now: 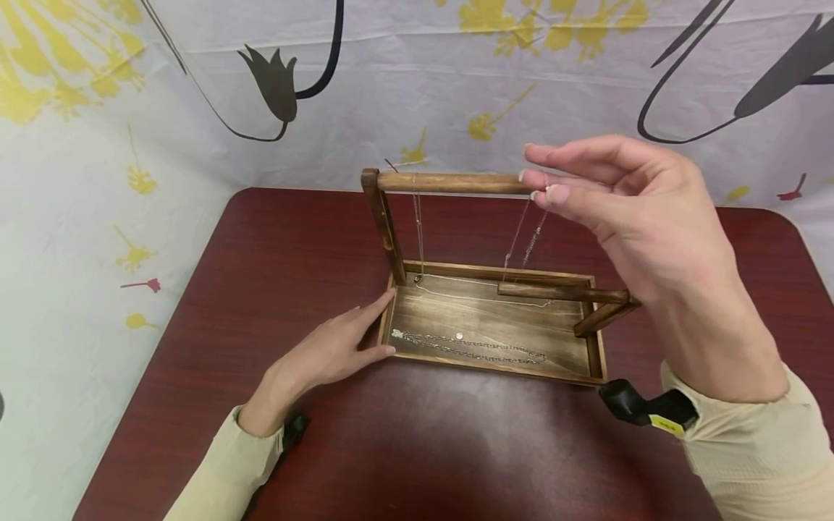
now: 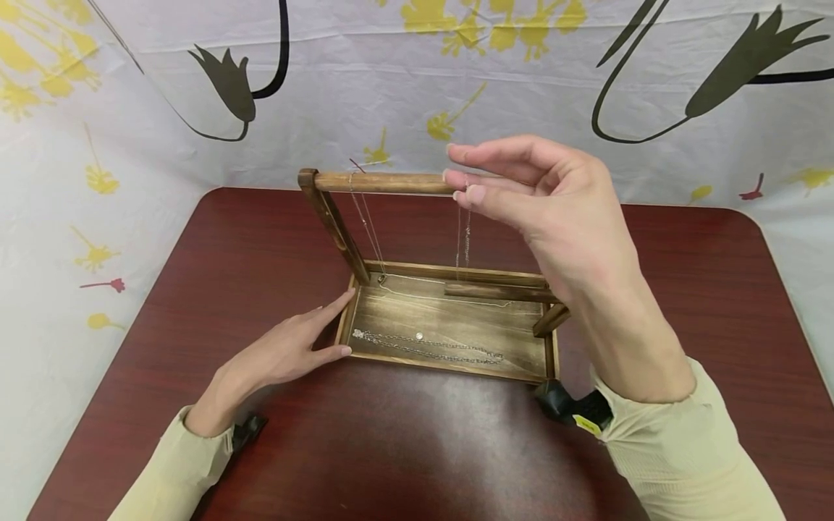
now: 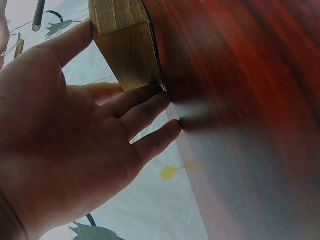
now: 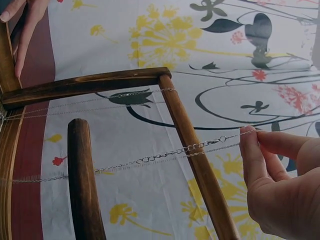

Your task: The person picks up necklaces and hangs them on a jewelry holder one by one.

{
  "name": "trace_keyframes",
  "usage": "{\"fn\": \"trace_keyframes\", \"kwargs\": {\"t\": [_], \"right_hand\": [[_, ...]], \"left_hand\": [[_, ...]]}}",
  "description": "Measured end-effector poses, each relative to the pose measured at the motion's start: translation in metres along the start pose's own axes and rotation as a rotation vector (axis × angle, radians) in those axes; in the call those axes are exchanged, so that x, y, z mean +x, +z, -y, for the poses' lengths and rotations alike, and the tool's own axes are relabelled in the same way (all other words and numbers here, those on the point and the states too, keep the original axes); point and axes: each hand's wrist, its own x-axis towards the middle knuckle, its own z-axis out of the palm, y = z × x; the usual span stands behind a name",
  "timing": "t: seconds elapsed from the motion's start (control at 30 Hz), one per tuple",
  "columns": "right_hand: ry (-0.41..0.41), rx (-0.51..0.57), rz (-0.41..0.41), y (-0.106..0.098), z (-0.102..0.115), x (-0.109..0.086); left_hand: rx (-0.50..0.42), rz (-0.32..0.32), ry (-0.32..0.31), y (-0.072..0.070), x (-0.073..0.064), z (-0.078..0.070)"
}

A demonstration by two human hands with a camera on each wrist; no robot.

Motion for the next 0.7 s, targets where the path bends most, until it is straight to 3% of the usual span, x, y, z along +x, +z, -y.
{"fn": "trace_keyframes", "kwargs": {"t": [0.2,0.5,0.7], "right_hand": [[-0.04,-0.039,-0.04,-0.005,0.002,-0.003],[-0.072,0.029,-0.027,-0.021,0.006,-0.005],[-0.082,0.003,-0.065,-0.028,0.009,-0.008]], "left_hand": [[0.0,0.0,-0.001,0.0,0.0,0.001],[-0.001,0.002,-0.005,0.0,-0.001,0.0],[-0.006,0.005,-0.005,0.0,0.0,0.0]]}}
